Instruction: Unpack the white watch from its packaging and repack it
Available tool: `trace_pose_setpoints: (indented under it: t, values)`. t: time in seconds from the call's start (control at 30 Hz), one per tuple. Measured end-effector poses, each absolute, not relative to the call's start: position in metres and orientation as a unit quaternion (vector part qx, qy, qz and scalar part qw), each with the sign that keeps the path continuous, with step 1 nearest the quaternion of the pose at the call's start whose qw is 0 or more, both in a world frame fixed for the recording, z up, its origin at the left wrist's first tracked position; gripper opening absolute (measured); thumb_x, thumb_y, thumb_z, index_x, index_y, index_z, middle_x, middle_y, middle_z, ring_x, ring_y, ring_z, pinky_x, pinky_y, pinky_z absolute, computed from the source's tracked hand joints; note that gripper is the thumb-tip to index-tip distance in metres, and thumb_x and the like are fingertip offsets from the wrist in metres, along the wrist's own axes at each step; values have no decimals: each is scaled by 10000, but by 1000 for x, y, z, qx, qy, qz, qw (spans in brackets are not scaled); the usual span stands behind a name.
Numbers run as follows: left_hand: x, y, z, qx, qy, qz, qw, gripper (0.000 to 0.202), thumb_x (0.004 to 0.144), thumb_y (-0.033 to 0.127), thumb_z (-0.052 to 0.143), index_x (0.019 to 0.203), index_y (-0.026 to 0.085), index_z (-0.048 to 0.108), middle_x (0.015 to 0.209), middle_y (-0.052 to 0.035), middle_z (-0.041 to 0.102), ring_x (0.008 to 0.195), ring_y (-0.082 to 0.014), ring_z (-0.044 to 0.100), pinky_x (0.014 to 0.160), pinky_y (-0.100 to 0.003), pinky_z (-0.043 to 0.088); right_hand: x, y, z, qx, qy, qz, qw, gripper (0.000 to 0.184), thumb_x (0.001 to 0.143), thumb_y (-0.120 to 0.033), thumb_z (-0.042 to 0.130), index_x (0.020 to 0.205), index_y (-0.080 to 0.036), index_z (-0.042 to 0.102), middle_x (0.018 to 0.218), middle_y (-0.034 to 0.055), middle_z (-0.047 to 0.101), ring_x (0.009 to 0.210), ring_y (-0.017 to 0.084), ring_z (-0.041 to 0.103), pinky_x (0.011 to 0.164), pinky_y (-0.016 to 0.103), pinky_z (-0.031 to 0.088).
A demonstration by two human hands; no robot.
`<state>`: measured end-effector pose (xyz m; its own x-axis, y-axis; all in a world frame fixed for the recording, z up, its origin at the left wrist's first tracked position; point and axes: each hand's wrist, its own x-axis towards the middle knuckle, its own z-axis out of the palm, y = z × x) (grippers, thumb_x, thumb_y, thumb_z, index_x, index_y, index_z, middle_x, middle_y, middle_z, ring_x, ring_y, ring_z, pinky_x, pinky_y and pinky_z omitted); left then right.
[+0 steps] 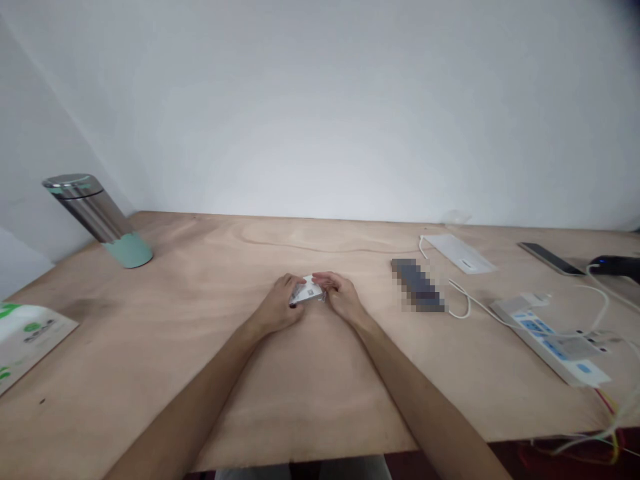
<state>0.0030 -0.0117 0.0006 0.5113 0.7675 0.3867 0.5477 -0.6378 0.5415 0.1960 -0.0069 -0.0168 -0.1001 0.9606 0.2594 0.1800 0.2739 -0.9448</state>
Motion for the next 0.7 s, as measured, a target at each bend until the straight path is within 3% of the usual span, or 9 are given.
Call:
trace_pose_setpoints:
  t: [0.13, 0.23, 0.4, 0.57, 0.7]
  values:
    - [3, -12, 2, 804, 435, 332, 234, 403, 660, 108, 517, 1055, 176, 480, 1008, -64, 580, 887, -200, 554, 788, -334, 465, 199, -7, -18, -427, -664, 392, 473, 512, 627, -24, 432, 1048, -209, 657, 1072, 37, 681, 982, 165, 637, 867, 315, 493]
    - [2, -11, 4, 765, 444, 358, 299, 261, 690, 151, 513, 944, 191, 467, 922, -23, 599, 760, -155, 562, 701, -285, 463, 196, -8, -15, -410, -644, 425, 486, 444, 662, -64, 481, 1050, -199, 649, 1070, 50, 683, 961, 170, 649, 871, 329, 499]
    - [1, -8, 8, 709, 418, 418, 384, 174, 723, 205, 527, 895, 186, 512, 956, -30, 630, 886, -168, 600, 799, -294, 473, 193, -9, -10, -439, -623, 393, 515, 279, 715, -186, 601, 988, -203, 655, 1027, 52, 686, 952, 185, 643, 873, 349, 503]
    - [5, -9, 13, 635, 424, 494, 416, 379, 706, 332, 643, 1026, 188, 502, 1038, -58, 627, 885, -172, 615, 756, -284, 492, 189, -11, -4, -458, -585, 384, 548, 187, 739, -286, 626, 905, -201, 645, 962, 44, 681, 907, 181, 634, 851, 335, 504]
    - [4, -8, 19, 618, 432, 468, 461, 573, 644, 402, 728, 1122, 192, 492, 1080, -70, 633, 847, -182, 632, 709, -290, 498, 182, -15, 2, -426, -541, 443, 573, 310, 714, -308, 654, 998, -204, 587, 903, 33, 684, 856, 176, 643, 785, 307, 509]
